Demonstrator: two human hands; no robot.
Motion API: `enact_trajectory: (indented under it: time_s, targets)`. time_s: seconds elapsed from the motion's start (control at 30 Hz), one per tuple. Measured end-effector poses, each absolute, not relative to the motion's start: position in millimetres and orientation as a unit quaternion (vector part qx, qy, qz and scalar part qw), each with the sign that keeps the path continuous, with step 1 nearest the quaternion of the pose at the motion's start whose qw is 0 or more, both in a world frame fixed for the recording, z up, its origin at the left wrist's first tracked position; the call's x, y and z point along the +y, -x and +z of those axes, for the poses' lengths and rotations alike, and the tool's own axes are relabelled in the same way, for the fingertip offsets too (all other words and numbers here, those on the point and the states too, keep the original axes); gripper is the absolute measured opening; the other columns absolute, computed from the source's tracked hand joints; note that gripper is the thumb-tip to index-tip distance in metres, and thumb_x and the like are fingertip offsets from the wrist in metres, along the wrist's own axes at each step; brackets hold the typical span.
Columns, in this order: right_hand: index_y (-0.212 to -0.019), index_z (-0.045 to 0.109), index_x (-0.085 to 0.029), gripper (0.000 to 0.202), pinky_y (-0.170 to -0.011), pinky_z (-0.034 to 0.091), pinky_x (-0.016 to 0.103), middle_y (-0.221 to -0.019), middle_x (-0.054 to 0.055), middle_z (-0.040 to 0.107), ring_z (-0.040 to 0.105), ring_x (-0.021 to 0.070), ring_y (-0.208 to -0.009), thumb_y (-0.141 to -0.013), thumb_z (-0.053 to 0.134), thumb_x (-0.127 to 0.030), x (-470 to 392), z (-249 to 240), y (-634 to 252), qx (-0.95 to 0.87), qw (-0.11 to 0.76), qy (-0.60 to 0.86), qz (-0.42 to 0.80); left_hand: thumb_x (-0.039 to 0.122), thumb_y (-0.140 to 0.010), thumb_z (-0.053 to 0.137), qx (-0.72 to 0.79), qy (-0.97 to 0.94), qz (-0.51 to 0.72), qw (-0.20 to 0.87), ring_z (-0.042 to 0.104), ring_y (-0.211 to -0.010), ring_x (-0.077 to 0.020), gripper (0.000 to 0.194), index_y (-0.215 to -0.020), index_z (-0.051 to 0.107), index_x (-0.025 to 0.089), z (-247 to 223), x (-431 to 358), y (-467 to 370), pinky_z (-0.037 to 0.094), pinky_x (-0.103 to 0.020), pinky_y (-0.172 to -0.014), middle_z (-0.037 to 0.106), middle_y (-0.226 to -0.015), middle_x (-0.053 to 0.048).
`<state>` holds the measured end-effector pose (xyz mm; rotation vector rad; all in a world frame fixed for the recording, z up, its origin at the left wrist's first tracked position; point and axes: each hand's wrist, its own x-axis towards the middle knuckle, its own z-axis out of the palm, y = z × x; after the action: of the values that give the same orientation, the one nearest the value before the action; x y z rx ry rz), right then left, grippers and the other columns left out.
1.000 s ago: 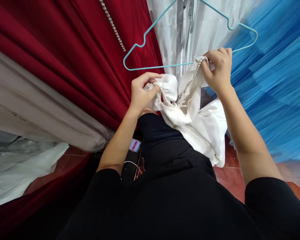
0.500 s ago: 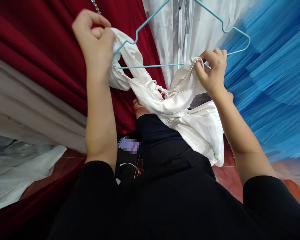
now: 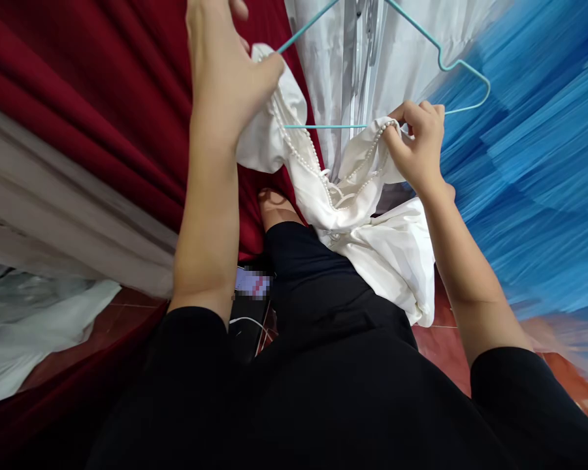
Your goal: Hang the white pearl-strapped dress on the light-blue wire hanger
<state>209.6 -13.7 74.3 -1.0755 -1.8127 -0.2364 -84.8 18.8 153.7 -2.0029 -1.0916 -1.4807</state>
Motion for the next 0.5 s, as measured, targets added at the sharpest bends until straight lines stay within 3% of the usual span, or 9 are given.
enact_trajectory:
  time_s: [0.07,0.2,0.33,0.4,0.5]
  targets:
    - [-0.079,0.053,-0.024,0.021,-0.097,0.039,0.048,-0.076,0.003,0.055,0.053,0.0243,-0.085,-0.094,0.055,-0.039,-11,73,-212,-0.748,0.488,0.441,-0.087,-0.001,-0.076,0.060,-0.346,0.754,-0.544,0.127,0.059,-0.101,-0.0121,0.054,-0.124,0.048,0.021,156,3,71,0.058,-0.021,-0.073,0.054,-0.124,0.001]
    - [-0.081,0.055,-0.024,0.017,-0.102,0.037,0.052,-0.079,0.004,0.056,0.054,0.0263,-0.090,-0.093,0.055,-0.037,-8,69,-213,-0.743,0.496,0.444,-0.070,-0.001,-0.074,0.055,-0.287,0.826,-0.481,0.062,0.060,-0.103,-0.0209,0.048,-0.116,0.059,0.023,136,-29,31,0.052,-0.034,-0.090,0.059,-0.112,-0.005]
    - [-0.091,0.059,-0.026,0.008,-0.107,0.035,0.055,-0.093,0.005,0.059,0.053,0.0293,-0.103,-0.091,0.055,-0.032,-11,71,-217,-0.767,0.467,0.437,-0.054,0.009,-0.091,0.042,-0.334,0.842,-0.421,0.048,0.058,-0.103,-0.0280,0.037,-0.120,0.061,0.024,87,-27,0,0.043,-0.046,-0.094,0.063,-0.109,-0.008]
    - [-0.092,0.059,-0.027,0.008,-0.108,0.034,0.054,-0.107,0.006,0.057,0.047,0.0309,-0.113,-0.085,0.061,-0.027,-12,74,-227,-0.763,0.471,0.432,-0.091,0.008,-0.093,0.038,-0.376,0.831,-0.407,0.046,0.056,-0.103,-0.0295,0.042,-0.123,0.061,0.026,70,-18,-4,0.039,-0.047,-0.095,0.064,-0.104,-0.008]
    - [-0.087,0.055,-0.025,0.025,-0.107,0.032,0.051,-0.114,0.010,0.047,0.040,0.0316,-0.118,-0.070,0.062,-0.008,-13,83,-254,-0.672,0.568,0.433,-0.196,0.010,-0.092,0.041,-0.383,0.828,-0.409,0.022,0.057,-0.101,-0.0301,0.042,-0.122,0.063,0.031,64,-7,3,0.037,-0.045,-0.095,0.066,-0.098,-0.006]
